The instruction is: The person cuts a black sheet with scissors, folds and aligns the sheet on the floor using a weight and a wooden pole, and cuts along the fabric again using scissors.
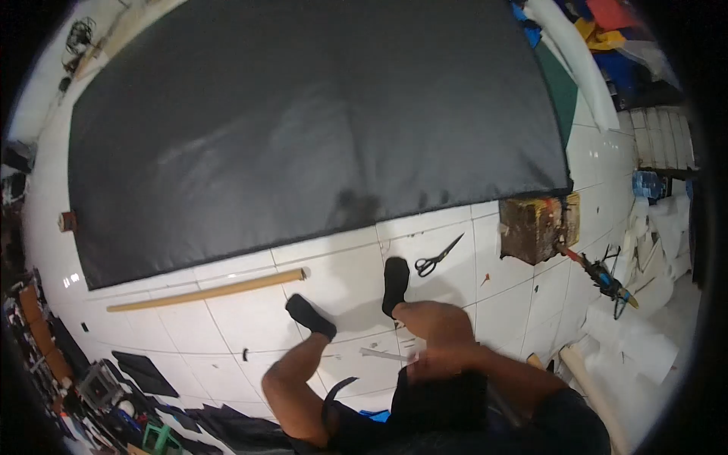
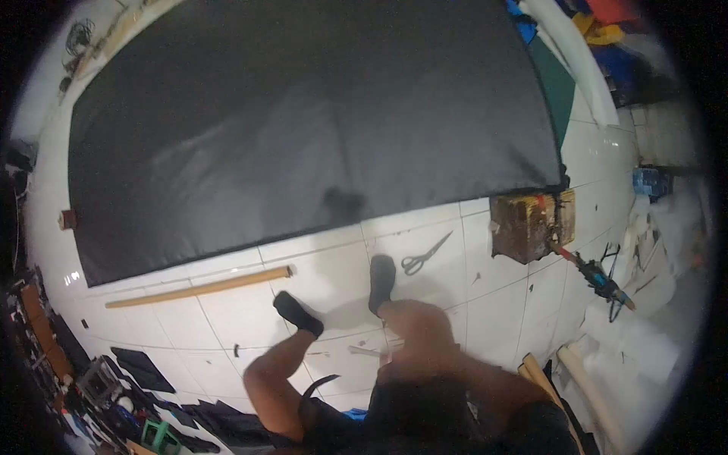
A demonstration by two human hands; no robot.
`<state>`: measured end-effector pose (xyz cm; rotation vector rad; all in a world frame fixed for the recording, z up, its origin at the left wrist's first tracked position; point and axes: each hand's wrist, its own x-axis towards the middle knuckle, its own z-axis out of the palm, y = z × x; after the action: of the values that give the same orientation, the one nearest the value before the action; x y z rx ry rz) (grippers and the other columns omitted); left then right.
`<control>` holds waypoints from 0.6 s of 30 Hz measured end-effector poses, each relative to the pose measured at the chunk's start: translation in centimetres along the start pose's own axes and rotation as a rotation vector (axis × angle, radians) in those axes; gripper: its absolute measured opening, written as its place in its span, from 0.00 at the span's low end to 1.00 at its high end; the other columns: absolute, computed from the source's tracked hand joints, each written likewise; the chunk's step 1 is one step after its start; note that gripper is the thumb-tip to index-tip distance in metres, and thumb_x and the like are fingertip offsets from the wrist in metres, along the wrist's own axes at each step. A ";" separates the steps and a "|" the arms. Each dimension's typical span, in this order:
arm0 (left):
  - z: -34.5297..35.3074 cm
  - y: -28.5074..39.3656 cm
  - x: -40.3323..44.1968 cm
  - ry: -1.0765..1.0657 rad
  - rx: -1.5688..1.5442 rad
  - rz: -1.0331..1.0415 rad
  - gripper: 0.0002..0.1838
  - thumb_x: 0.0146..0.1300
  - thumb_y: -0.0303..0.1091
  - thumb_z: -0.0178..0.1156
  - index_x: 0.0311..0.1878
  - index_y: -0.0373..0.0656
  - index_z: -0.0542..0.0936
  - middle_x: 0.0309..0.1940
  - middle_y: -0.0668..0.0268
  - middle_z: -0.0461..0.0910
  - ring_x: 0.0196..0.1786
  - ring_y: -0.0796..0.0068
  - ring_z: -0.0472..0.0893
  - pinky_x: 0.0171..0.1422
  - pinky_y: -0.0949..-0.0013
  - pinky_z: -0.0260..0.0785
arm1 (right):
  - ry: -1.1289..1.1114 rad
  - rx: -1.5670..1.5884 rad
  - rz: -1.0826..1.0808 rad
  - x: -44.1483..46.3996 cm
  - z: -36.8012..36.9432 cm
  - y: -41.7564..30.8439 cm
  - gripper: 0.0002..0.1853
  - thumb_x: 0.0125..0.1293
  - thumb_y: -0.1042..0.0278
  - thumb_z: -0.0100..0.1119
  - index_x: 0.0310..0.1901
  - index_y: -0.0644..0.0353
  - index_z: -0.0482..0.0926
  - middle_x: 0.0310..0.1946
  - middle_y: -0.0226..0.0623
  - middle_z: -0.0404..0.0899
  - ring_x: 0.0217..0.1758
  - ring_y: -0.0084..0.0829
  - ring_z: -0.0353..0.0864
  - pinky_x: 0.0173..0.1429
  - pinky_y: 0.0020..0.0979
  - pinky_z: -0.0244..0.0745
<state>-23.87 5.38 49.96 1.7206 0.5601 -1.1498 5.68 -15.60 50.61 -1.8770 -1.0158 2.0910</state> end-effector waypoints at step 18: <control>-9.7 -13.2 16.6 0.570 -0.412 -0.004 0.27 0.54 0.25 0.64 0.60 0.36 0.73 0.39 0.64 0.78 0.45 0.75 0.76 0.50 0.70 0.70 | 1.881 0.593 0.354 22.7 -19.5 48.6 0.24 0.75 0.52 0.43 0.36 0.71 0.74 0.29 0.43 0.74 0.30 0.35 0.69 0.39 0.41 0.65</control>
<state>-22.33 17.68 30.21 1.6640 1.0650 -0.4784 34.52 -33.07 4.59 -2.3710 0.3742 -0.0606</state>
